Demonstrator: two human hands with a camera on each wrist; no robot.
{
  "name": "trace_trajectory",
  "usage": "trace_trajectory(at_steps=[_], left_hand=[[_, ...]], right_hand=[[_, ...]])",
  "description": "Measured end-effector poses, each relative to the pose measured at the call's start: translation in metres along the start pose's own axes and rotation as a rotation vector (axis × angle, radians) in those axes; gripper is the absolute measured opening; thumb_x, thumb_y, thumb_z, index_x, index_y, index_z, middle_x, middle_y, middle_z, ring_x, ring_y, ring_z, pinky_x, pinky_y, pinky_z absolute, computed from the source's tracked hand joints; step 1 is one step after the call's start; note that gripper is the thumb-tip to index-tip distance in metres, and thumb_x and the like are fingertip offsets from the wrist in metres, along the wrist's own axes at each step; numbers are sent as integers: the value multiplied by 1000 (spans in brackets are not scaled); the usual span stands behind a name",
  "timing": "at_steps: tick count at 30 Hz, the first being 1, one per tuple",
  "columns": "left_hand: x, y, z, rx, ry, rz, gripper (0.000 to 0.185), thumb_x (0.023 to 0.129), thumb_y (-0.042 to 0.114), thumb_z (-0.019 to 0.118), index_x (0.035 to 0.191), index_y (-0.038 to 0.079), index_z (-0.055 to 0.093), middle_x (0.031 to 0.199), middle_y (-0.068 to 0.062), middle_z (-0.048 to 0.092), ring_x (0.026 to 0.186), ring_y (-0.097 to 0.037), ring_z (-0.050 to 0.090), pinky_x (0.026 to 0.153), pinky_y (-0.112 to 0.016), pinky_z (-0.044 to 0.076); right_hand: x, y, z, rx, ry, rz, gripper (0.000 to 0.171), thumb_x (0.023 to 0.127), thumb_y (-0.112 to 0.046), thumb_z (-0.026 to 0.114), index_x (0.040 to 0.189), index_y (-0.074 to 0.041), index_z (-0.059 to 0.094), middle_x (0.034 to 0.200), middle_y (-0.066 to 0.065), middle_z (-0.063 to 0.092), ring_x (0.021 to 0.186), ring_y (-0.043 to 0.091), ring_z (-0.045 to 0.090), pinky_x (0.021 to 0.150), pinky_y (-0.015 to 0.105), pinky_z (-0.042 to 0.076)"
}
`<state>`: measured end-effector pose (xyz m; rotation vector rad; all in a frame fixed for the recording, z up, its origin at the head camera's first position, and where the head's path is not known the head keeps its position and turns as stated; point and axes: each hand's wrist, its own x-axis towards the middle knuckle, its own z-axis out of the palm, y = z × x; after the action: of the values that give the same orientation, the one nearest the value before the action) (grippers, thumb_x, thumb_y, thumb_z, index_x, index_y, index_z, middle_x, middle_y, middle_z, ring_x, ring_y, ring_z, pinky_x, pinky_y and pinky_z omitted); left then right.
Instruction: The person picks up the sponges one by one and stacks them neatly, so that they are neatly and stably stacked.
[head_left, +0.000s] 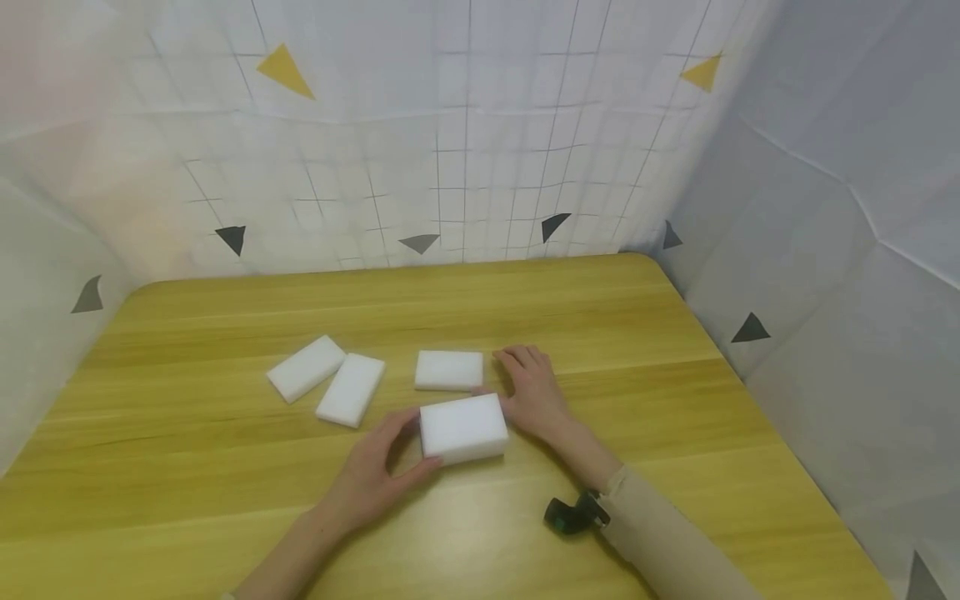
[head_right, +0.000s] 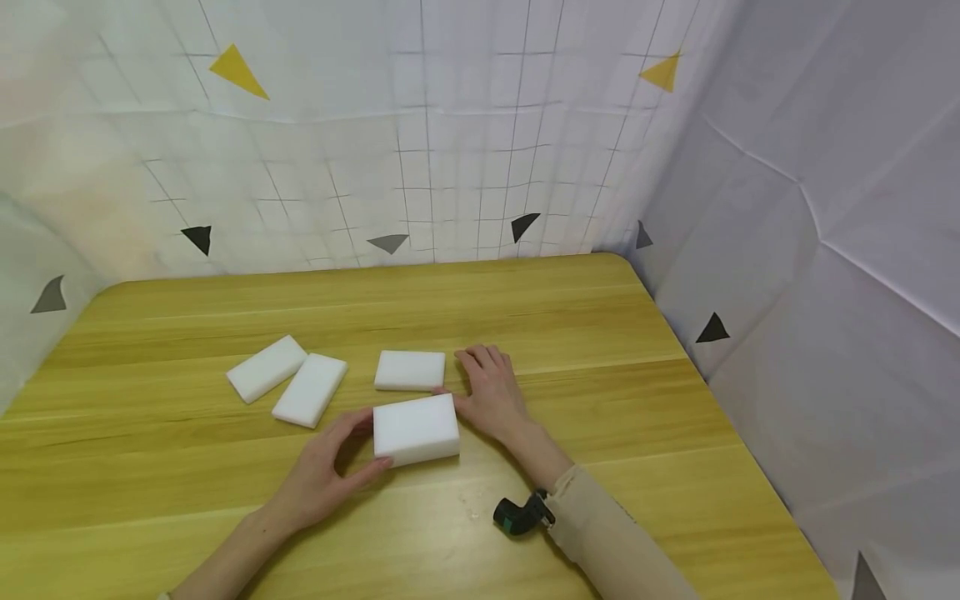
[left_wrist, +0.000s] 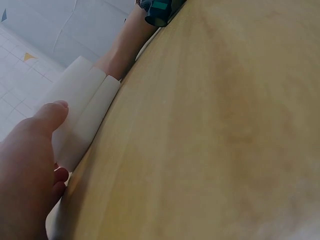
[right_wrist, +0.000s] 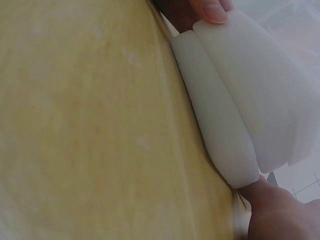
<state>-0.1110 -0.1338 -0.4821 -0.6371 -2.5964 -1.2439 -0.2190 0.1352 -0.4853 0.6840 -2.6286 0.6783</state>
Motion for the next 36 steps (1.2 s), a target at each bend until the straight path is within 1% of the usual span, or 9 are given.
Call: trace_trajectory(at_steps=[10, 17, 20, 23, 26, 29, 32, 36], left_hand=[[0, 1, 0, 16, 1, -5, 68, 84, 42, 79, 139, 11, 53, 138, -2, 60, 128, -19, 56, 109, -41, 48], [0, 1, 0, 19, -2, -8, 68, 84, 43, 79, 139, 13, 53, 138, -1, 60, 128, -19, 57, 109, -41, 48], [0, 1, 0, 19, -2, -8, 68, 84, 43, 79, 139, 13, 53, 137, -1, 60, 127, -18, 57, 108, -41, 48], [0, 1, -1, 19, -5, -16, 68, 84, 43, 79, 139, 12, 53, 137, -1, 60, 127, -18, 57, 108, -41, 48], [1, 2, -1, 15, -10, -32, 68, 84, 45, 78, 139, 13, 53, 137, -1, 60, 127, -18, 57, 109, -41, 48], [1, 3, -2, 14, -13, -41, 69, 84, 45, 78, 139, 13, 53, 137, -1, 60, 126, -18, 57, 108, -41, 48], [1, 3, -2, 12, -13, -40, 69, 84, 45, 79, 139, 13, 53, 137, -1, 60, 126, -18, 58, 109, -40, 48], [0, 2, -1, 12, -9, -27, 69, 84, 44, 79, 139, 13, 53, 137, -1, 60, 126, -18, 58, 108, -41, 48]], right_hand=[[0, 1, 1, 14, 5, -12, 62, 84, -47, 78, 127, -4, 64, 121, 9, 61, 115, 28, 51, 101, 46, 43], [-1, 1, 1, 30, 24, -39, 55, 84, -42, 79, 121, -4, 66, 118, 10, 62, 113, 29, 52, 96, 47, 45], [-1, 2, 1, 31, 30, -47, 55, 85, -42, 78, 121, -4, 66, 118, 10, 62, 112, 29, 52, 95, 46, 45], [-1, 2, 2, 33, 35, -58, 54, 85, -41, 78, 121, -4, 66, 118, 10, 62, 112, 28, 53, 95, 46, 46], [-1, 1, 2, 44, 39, -72, 48, 86, -39, 78, 117, -4, 68, 117, 9, 62, 110, 28, 53, 94, 46, 46], [-1, 1, 1, 57, 38, -83, 42, 87, -36, 77, 113, -4, 69, 116, 9, 61, 109, 28, 53, 95, 47, 46], [-1, 1, 1, 61, 33, -88, 41, 87, -35, 77, 114, -5, 68, 117, 9, 61, 110, 28, 52, 96, 47, 45], [-1, 1, 0, 66, 18, -85, 47, 88, -37, 76, 120, -5, 66, 121, 11, 61, 115, 30, 52, 102, 48, 44]])
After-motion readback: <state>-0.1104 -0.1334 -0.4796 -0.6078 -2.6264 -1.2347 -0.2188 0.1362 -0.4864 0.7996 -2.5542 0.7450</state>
